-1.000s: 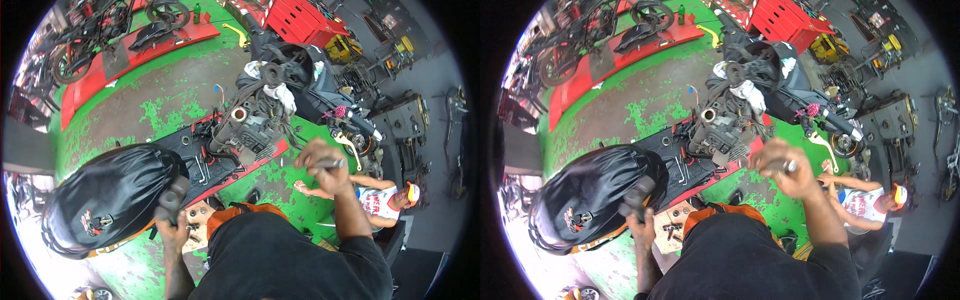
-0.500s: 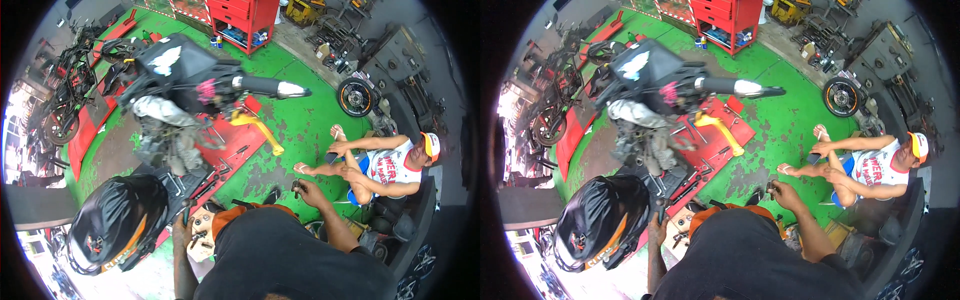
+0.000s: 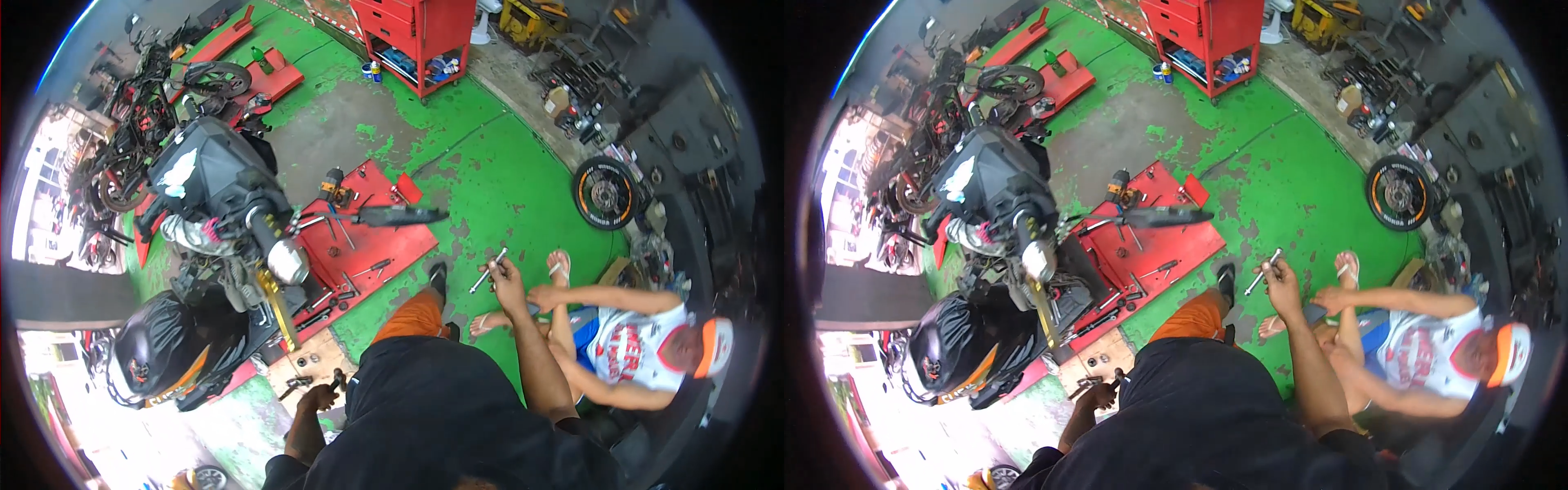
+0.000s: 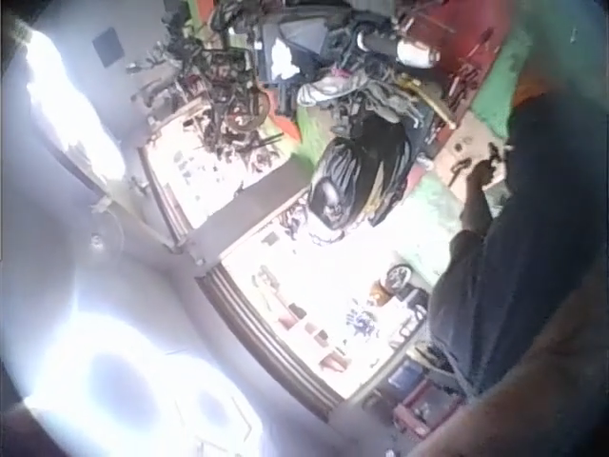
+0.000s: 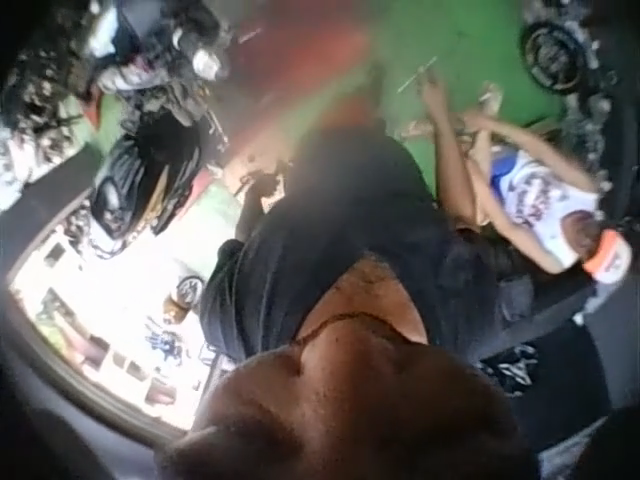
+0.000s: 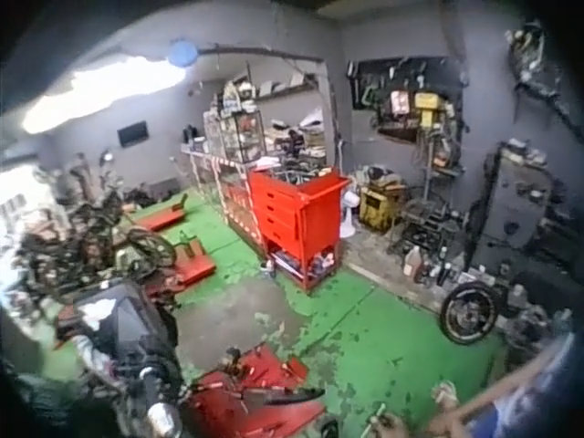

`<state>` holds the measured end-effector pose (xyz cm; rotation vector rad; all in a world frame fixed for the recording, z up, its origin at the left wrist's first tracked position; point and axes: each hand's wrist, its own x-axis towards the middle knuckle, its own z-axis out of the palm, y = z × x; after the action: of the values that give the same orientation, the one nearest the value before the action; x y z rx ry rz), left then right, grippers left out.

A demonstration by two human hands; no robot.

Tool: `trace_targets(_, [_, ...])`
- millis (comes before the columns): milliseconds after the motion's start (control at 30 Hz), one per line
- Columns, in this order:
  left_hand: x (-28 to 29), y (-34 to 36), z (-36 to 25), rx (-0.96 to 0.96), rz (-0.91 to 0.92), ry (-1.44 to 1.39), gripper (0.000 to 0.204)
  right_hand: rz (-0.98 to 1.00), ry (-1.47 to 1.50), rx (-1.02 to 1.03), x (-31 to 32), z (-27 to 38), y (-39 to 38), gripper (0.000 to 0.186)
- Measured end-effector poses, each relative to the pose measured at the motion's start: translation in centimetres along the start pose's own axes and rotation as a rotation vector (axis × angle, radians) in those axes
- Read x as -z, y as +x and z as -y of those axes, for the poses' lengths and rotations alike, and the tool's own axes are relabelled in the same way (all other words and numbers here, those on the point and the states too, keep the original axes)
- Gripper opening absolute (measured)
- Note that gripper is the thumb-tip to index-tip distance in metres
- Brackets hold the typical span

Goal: Disassembling and repairing motorcycle front fork components using a hammer and various tools.

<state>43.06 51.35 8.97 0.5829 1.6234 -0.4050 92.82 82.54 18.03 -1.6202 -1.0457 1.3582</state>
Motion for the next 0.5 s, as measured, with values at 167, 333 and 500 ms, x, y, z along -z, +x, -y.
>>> trace_targets(167, [-2.9, 3.7, -7.4, 0.132, 0.099, 0.027, 0.033, 0.166, -0.062, 0.064, 1.4, 5.3, 13.0, 0.022])
trace_targets(333, [-4.4, 2.6, -20.7, -0.222, -0.040, -0.061, 0.034, 0.158, 0.060, -0.103, 4.4, 9.9, 24.3, 0.021])
trace_targets(500, [-6.9, 5.2, -32.7, -0.185, -0.043, -0.710, 0.033, 0.149, 0.444, -0.414, 9.3, 13.5, 35.1, 0.021])
